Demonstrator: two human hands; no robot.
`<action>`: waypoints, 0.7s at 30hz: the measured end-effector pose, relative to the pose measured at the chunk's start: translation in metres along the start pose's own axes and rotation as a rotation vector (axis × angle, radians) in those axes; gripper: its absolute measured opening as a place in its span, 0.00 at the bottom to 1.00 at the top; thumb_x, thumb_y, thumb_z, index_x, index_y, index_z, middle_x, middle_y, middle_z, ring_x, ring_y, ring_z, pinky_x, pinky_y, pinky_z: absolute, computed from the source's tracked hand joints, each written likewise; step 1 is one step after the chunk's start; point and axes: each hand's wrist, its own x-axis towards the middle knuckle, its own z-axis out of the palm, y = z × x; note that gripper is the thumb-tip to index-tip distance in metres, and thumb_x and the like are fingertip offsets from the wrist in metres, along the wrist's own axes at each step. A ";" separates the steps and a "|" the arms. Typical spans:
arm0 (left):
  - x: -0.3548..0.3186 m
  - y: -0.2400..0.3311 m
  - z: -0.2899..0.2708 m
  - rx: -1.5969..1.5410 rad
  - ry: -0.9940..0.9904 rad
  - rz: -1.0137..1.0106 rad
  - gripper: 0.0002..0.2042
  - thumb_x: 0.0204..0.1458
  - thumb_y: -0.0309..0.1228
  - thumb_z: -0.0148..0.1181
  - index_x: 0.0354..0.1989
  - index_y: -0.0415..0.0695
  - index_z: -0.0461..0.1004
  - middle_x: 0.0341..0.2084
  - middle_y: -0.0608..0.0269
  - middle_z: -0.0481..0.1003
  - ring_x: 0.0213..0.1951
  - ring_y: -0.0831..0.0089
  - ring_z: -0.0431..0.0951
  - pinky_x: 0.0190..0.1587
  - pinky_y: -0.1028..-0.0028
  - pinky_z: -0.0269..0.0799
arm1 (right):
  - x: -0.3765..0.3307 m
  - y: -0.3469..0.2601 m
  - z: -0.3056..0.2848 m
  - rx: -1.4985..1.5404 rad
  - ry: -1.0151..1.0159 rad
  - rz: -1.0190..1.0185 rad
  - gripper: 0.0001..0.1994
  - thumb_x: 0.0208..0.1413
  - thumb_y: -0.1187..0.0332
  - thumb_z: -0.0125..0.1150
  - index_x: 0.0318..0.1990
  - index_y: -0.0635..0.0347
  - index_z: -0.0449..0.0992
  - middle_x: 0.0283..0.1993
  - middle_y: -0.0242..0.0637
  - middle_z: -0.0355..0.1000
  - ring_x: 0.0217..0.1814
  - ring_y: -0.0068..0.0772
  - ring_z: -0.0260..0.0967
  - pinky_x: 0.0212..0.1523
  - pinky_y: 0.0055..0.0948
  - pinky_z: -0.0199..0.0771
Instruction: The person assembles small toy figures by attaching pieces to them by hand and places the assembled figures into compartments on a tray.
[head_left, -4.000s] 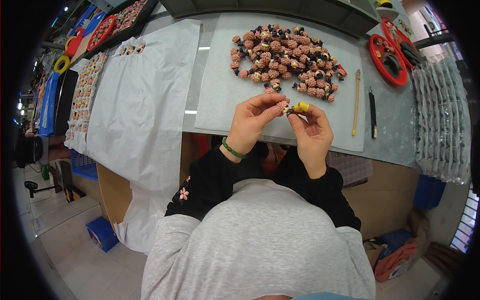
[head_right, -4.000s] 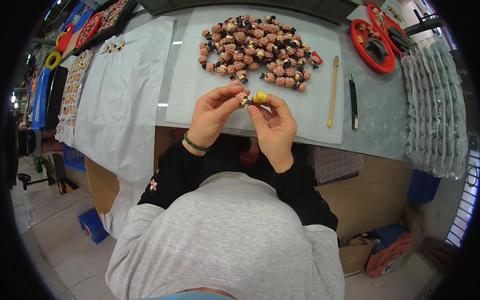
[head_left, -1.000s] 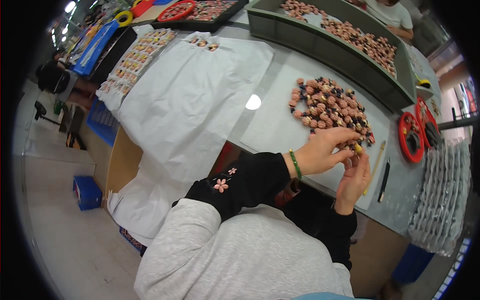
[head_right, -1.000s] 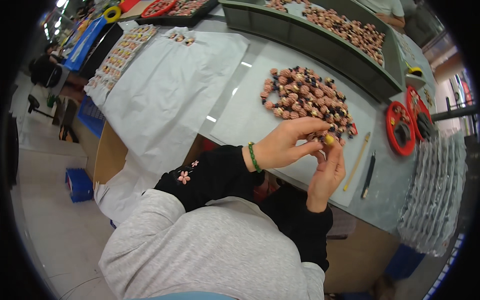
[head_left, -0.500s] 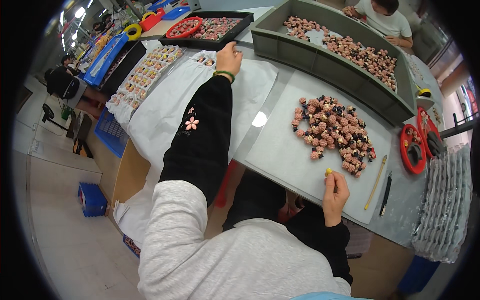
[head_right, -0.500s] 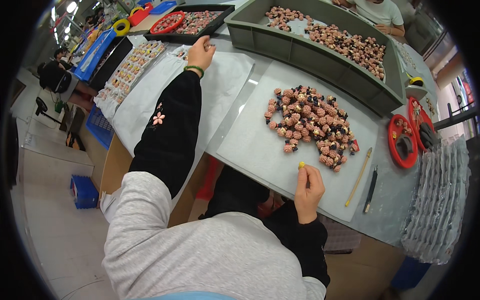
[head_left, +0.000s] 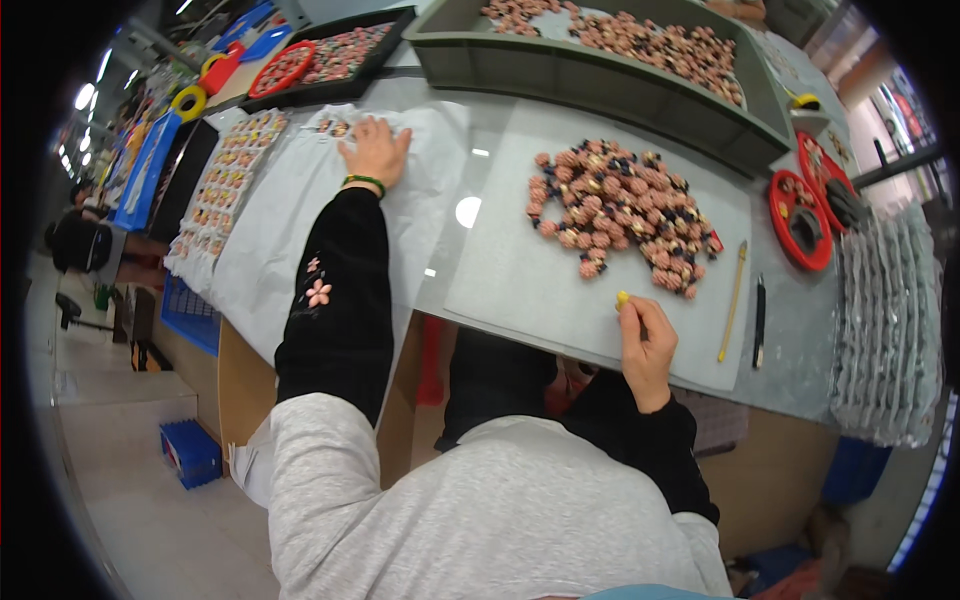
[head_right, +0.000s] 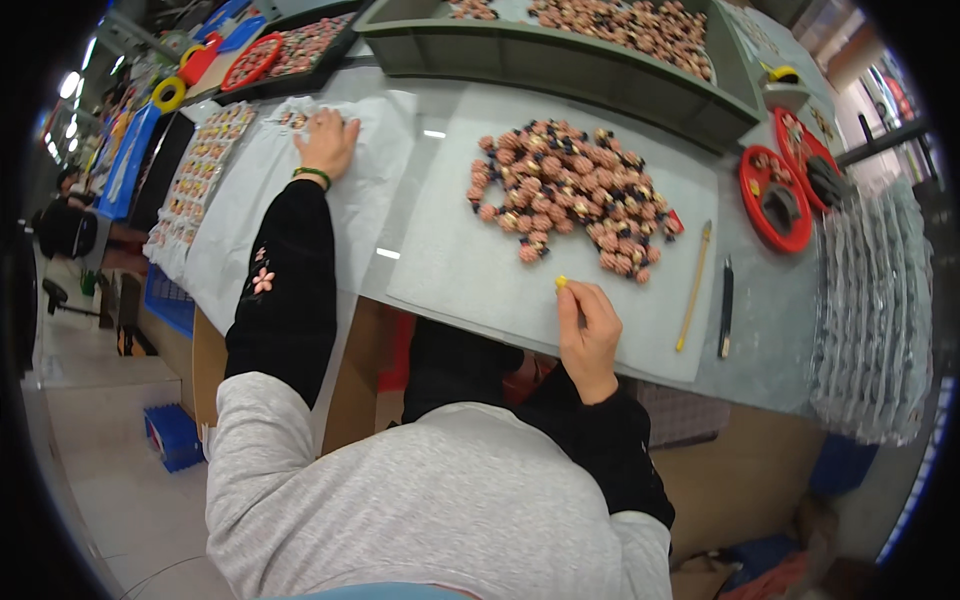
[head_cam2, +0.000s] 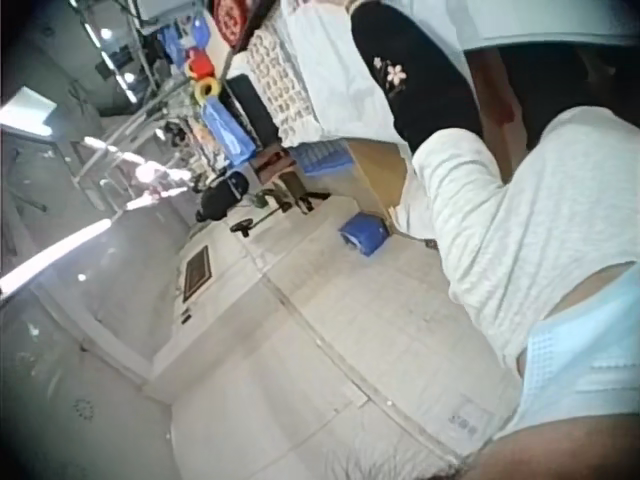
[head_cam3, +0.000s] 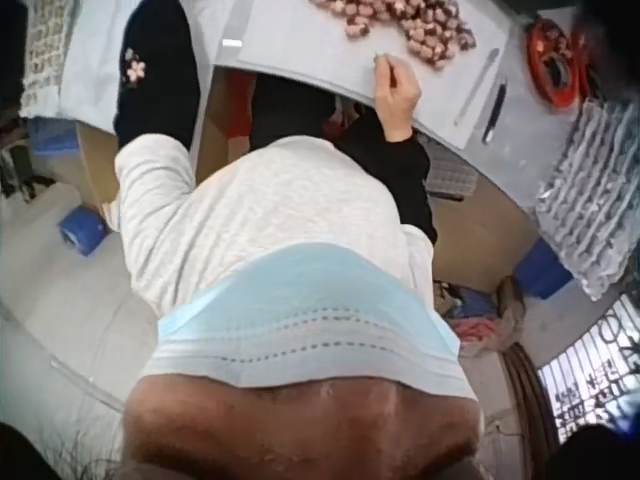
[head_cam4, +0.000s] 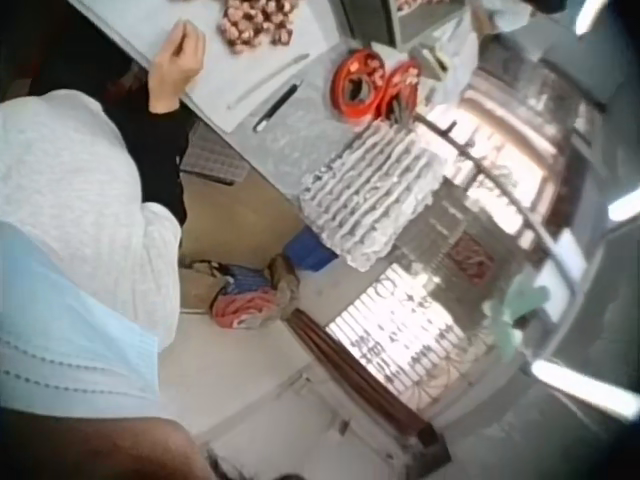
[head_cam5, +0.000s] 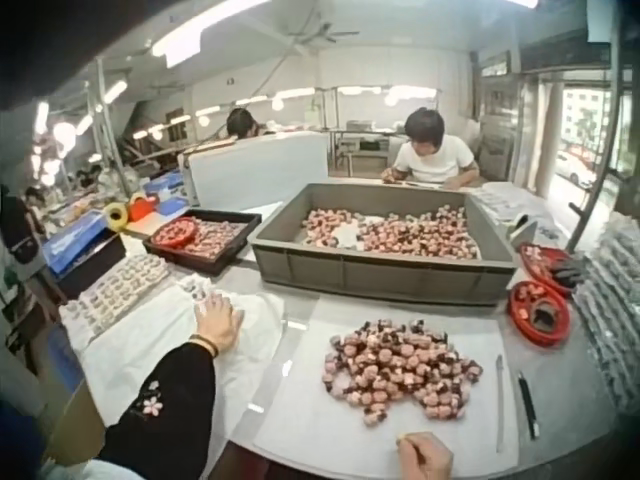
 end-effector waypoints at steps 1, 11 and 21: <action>-0.003 0.001 0.001 0.012 -0.061 -0.029 0.27 0.52 0.51 0.38 0.53 0.42 0.58 0.56 0.56 0.55 0.60 0.59 0.49 0.55 0.43 0.42 | -0.001 0.000 0.000 0.014 -0.009 -0.002 0.05 0.52 0.75 0.50 0.32 0.69 0.69 0.27 0.36 0.67 0.28 0.24 0.62 0.30 0.19 0.62; -0.003 0.024 -0.023 0.007 -0.006 0.014 0.25 0.52 0.50 0.39 0.52 0.44 0.60 0.57 0.55 0.55 0.59 0.61 0.52 0.52 0.41 0.46 | 0.000 0.003 0.001 0.096 0.039 -0.043 0.06 0.51 0.73 0.53 0.33 0.68 0.71 0.27 0.39 0.68 0.25 0.28 0.63 0.27 0.22 0.63; -0.080 0.187 -0.090 -0.919 0.100 0.545 0.12 0.41 0.32 0.61 0.35 0.42 0.74 0.28 0.60 0.71 0.35 0.63 0.68 0.39 0.70 0.63 | -0.003 0.006 -0.004 0.079 -0.007 -0.019 0.08 0.53 0.72 0.52 0.35 0.70 0.70 0.30 0.36 0.69 0.30 0.22 0.65 0.31 0.18 0.65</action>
